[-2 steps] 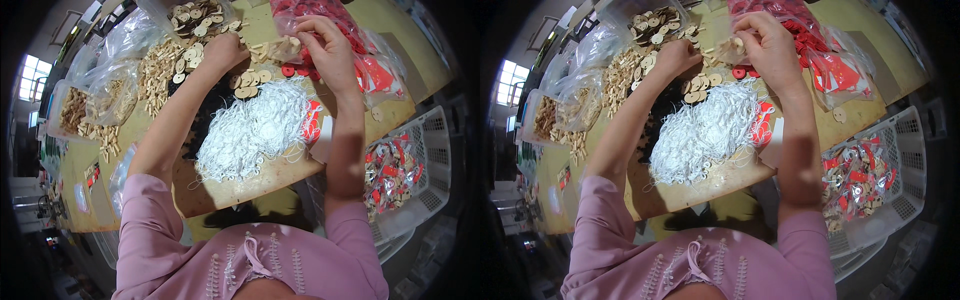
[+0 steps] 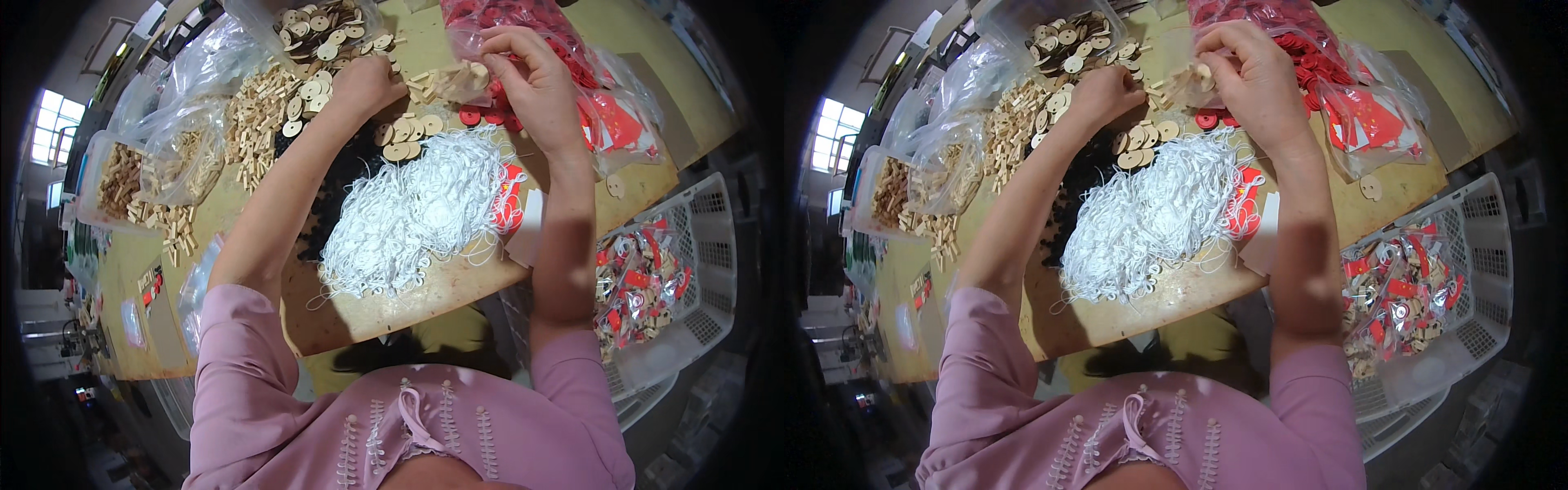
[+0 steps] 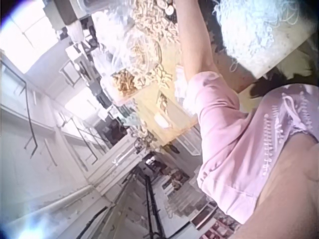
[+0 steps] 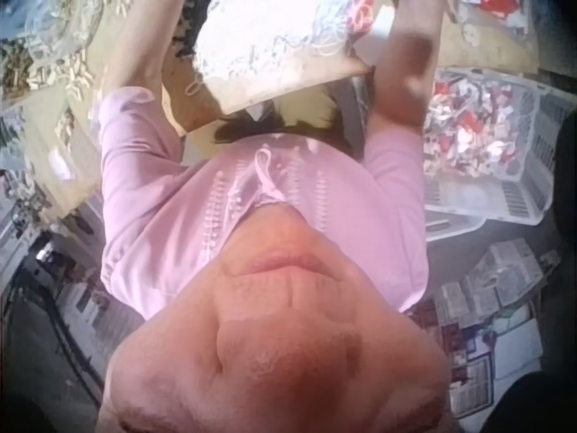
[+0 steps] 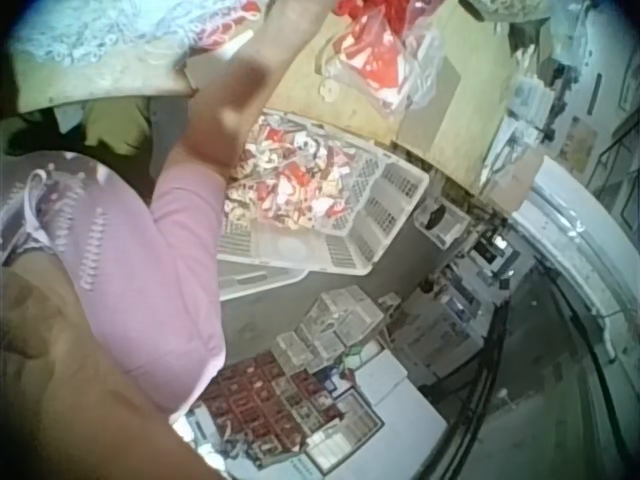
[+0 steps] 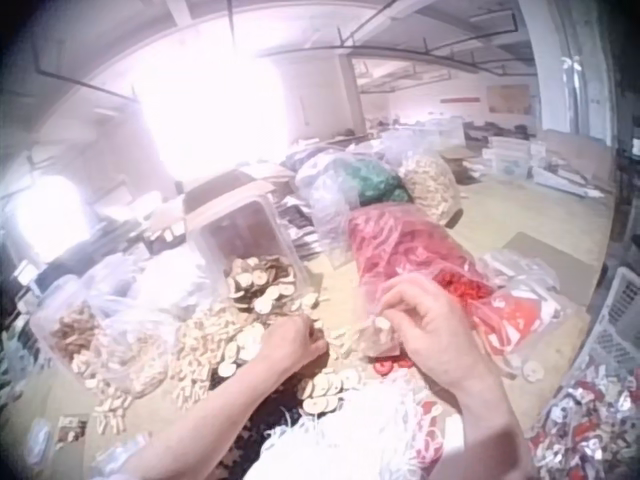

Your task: The person assembles small craft kits by picking wooden pegs, black beads, wooden discs, white strings, and red tags from a table and placing them into clear plastic bags. The person then seals the bags and sets them aside.

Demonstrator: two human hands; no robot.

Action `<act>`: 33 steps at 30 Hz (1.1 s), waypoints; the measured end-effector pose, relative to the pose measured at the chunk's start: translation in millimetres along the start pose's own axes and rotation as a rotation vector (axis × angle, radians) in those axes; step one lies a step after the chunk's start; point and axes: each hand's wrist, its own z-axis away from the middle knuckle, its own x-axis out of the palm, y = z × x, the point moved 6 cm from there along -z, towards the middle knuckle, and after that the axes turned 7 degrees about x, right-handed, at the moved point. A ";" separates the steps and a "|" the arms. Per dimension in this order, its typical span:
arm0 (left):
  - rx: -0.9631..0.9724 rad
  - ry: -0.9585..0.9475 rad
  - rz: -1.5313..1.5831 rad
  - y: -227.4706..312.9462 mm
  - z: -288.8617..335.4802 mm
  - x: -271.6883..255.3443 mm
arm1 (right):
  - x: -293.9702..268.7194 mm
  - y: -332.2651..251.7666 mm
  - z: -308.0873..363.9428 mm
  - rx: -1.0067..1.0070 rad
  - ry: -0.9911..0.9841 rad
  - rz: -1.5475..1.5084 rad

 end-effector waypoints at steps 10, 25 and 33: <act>0.083 -0.047 1.554 0.1 19.1 -44.5 | 18.8 -9.0 5.6 -0.119 -0.227 0.059; 0.128 0.013 1.541 13.9 15.2 -43.5 | 9.9 -6.3 0.5 -0.136 -0.072 -0.042; 0.300 -0.122 0.829 81.0 13.1 7.3 | -35.1 -16.7 0.6 -0.130 0.402 0.229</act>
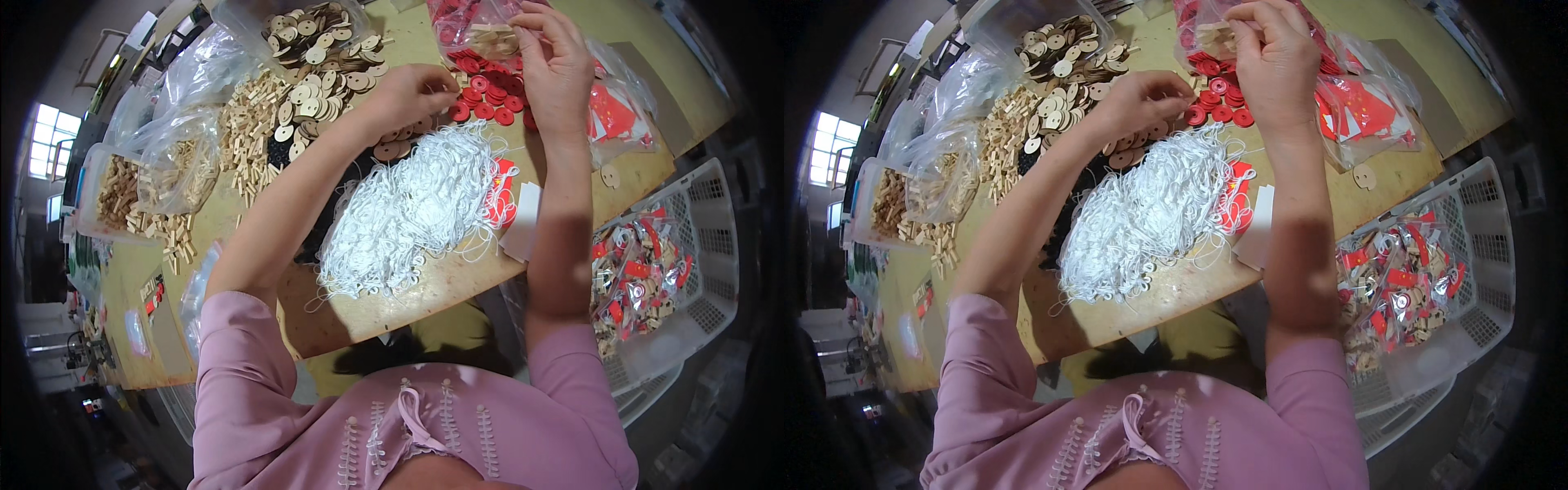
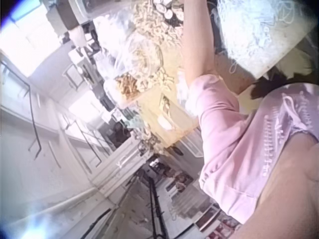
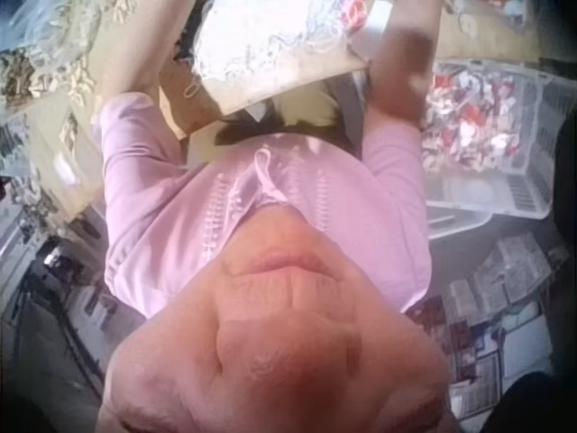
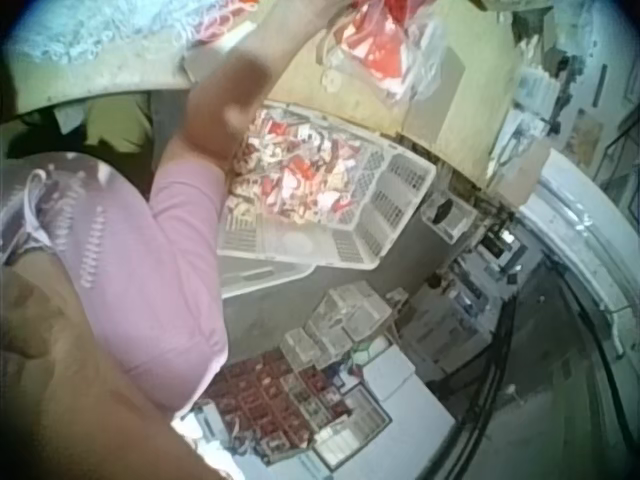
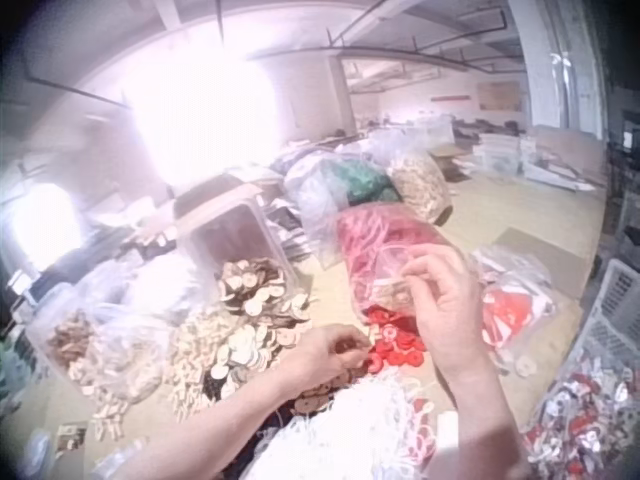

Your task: The person assembles small craft kits by picking wooden pegs, black beads, wooden discs, white strings, and red tags from a table and placing them into clear plastic bags. The person then seals the bags and sets them aside.

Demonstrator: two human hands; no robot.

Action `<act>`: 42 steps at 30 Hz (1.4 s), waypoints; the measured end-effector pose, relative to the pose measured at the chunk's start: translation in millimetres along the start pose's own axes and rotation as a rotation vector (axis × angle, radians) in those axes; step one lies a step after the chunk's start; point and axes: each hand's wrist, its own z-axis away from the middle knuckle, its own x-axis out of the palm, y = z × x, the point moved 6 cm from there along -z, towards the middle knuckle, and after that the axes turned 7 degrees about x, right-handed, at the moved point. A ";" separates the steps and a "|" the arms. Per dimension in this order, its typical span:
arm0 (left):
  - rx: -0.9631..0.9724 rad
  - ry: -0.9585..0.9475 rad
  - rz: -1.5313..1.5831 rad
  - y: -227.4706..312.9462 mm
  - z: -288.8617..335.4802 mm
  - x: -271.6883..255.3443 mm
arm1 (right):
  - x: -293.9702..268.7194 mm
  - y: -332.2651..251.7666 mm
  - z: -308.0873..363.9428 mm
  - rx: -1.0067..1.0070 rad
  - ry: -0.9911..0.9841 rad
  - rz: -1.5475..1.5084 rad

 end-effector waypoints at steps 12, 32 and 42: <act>0.030 0.252 0.214 -2.9 27.6 -55.0 | 29.0 11.2 8.7 -0.010 -0.308 -0.063; 0.208 -0.038 -0.368 16.9 0.7 11.8 | 11.9 1.6 3.0 0.024 -0.129 -0.025; 0.120 0.179 -0.317 21.1 21.3 -31.5 | 29.3 18.5 10.2 0.045 -0.342 -0.041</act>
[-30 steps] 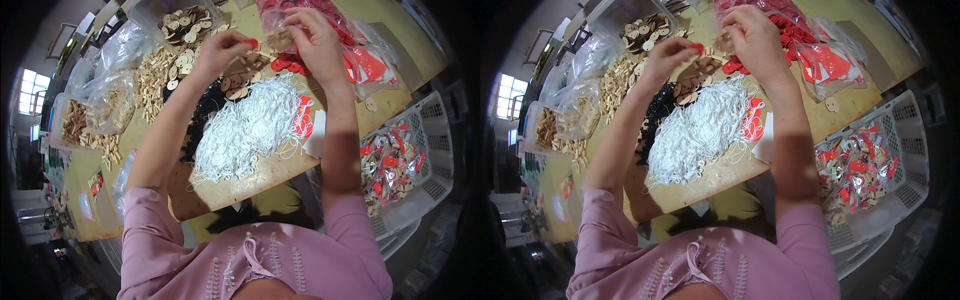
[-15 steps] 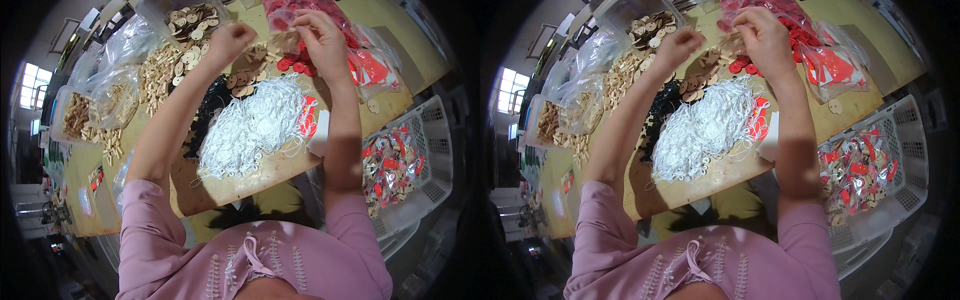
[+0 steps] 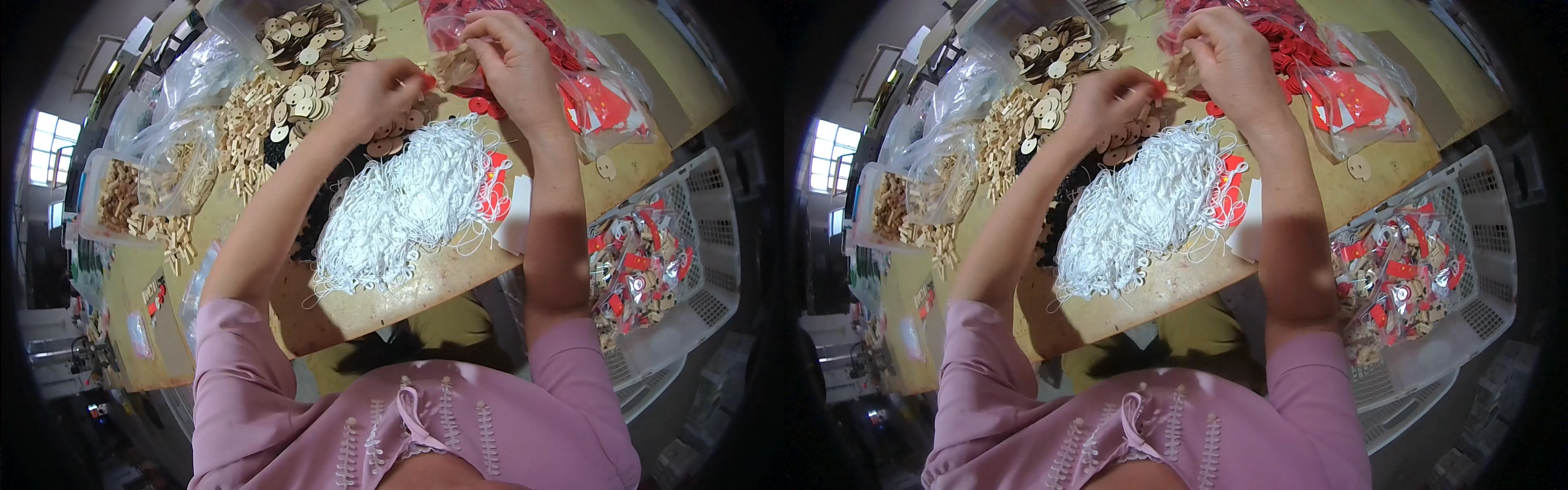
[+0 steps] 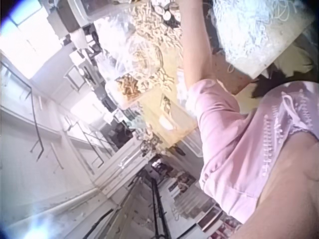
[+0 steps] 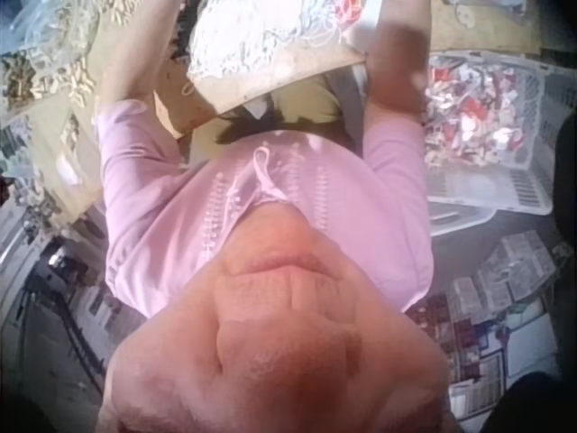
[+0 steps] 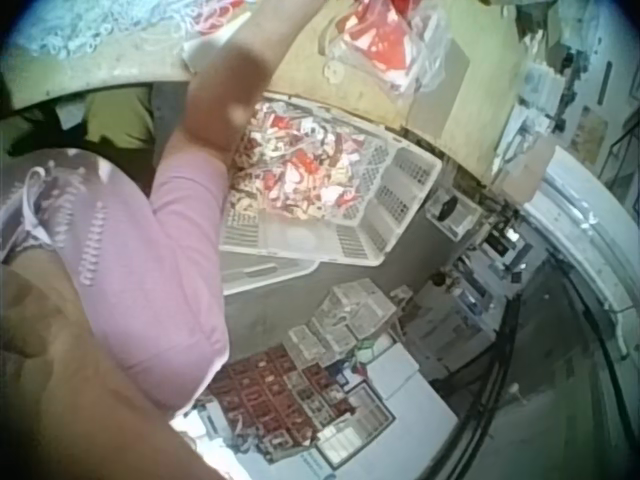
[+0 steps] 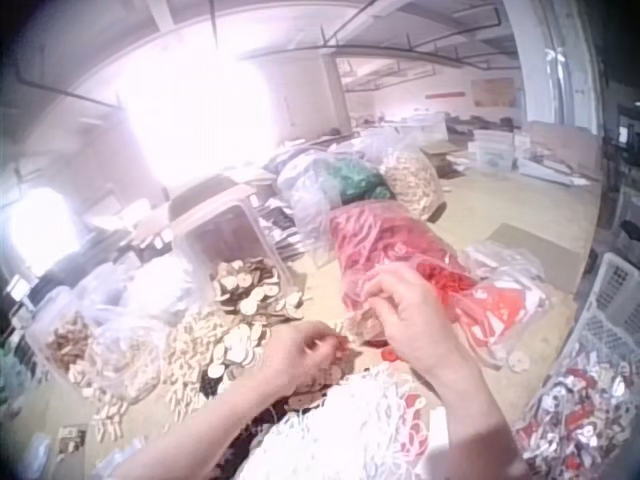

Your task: The person assembles small craft kits by picking wooden pegs, black beads, wooden discs, white strings, and red tags from a table and placing them into clear plastic bags. The person then seals the bags and sets them aside.

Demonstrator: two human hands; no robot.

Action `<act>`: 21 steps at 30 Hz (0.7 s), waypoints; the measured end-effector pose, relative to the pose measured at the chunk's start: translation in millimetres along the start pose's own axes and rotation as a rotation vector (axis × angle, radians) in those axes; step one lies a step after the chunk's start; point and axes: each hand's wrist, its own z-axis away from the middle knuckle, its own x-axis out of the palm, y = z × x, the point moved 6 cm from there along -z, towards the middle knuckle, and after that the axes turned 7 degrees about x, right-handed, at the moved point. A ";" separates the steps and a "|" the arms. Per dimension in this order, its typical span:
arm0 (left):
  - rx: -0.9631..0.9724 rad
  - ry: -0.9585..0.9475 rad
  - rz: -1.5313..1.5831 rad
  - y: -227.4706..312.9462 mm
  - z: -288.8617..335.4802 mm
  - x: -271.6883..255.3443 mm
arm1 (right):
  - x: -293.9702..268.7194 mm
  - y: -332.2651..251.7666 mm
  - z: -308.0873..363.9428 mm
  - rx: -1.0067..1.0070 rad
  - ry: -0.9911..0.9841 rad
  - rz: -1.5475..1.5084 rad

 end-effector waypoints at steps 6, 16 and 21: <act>0.030 0.355 0.453 11.4 -5.8 -65.2 | 23.7 -13.1 7.1 -0.116 -0.249 0.004; 0.299 0.177 0.079 40.5 0.6 -64.3 | 27.1 -12.7 9.3 0.006 -0.335 -0.343; 0.129 -0.011 0.104 39.4 23.7 -76.1 | 42.2 -38.1 15.3 -0.206 -0.365 -0.351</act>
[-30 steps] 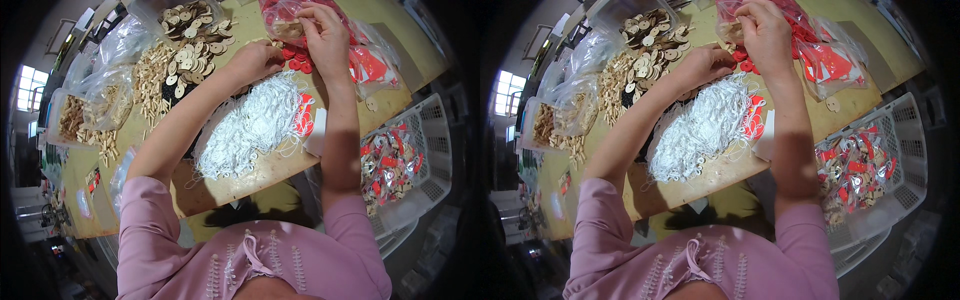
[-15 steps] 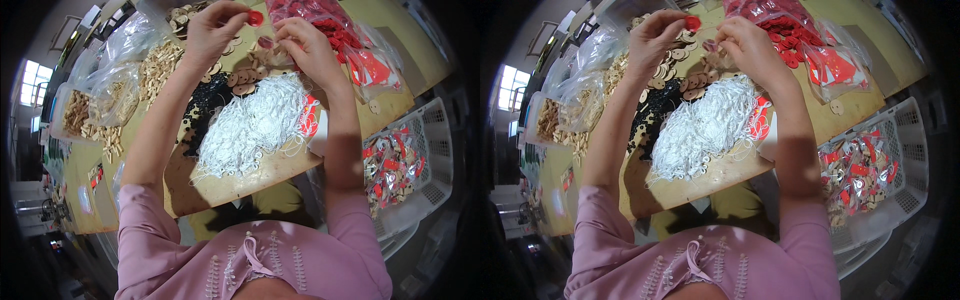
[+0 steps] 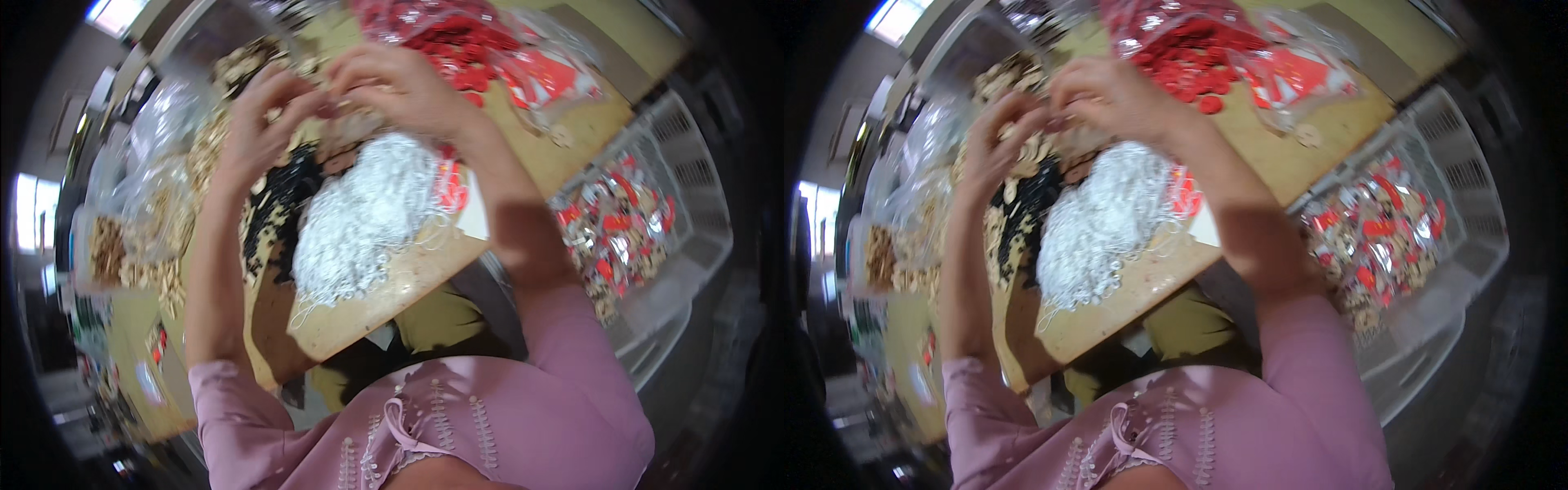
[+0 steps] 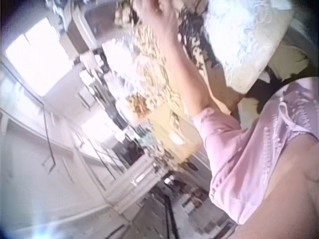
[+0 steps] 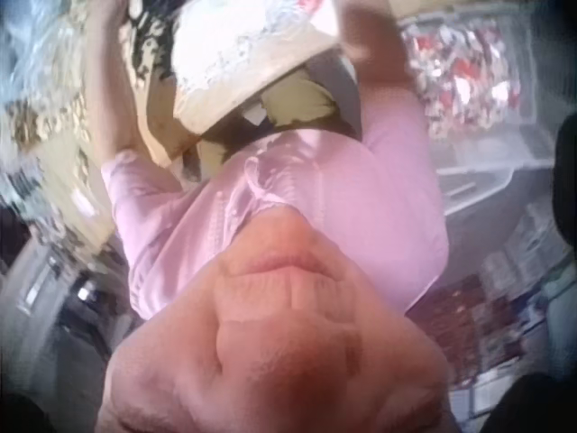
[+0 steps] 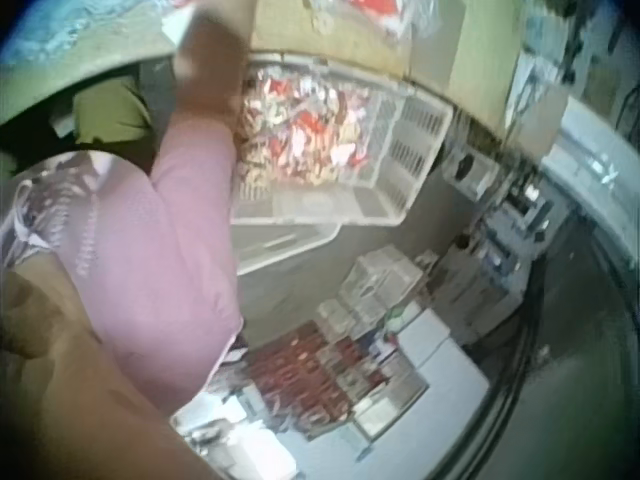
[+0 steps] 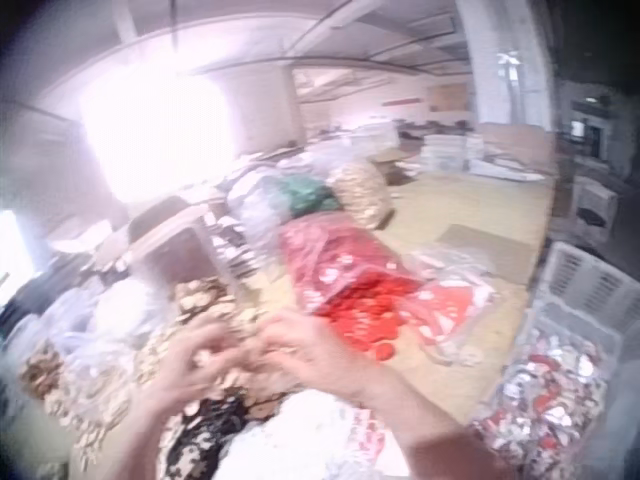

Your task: The person assembles small craft kits by picking wooden pegs, black beads, wooden discs, white strings, and red tags from a table and placing them into clear plastic bags. The person then seals the bags and sets them aside.

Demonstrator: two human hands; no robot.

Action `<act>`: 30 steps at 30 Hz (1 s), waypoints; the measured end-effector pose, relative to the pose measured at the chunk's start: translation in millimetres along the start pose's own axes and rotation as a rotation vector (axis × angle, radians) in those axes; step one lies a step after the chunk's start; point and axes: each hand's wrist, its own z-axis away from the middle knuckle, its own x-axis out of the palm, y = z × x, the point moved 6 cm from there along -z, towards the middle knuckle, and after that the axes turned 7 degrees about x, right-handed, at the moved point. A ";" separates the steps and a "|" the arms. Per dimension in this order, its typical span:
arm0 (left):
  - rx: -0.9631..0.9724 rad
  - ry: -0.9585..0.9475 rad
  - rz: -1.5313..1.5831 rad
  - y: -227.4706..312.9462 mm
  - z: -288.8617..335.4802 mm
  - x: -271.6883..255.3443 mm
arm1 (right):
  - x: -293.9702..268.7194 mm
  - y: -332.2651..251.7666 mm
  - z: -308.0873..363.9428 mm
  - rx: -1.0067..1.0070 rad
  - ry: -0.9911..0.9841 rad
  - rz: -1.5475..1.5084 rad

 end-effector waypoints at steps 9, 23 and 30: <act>-0.194 0.196 0.374 30.0 49.9 -33.4 | -12.5 9.9 -3.3 0.136 0.116 -0.373; -0.220 0.463 0.494 -21.6 151.2 -38.7 | -45.5 25.9 -9.8 0.078 0.635 -0.417; -0.251 0.481 0.240 -35.4 155.4 -42.6 | -33.3 -56.4 -2.6 0.073 0.409 -0.140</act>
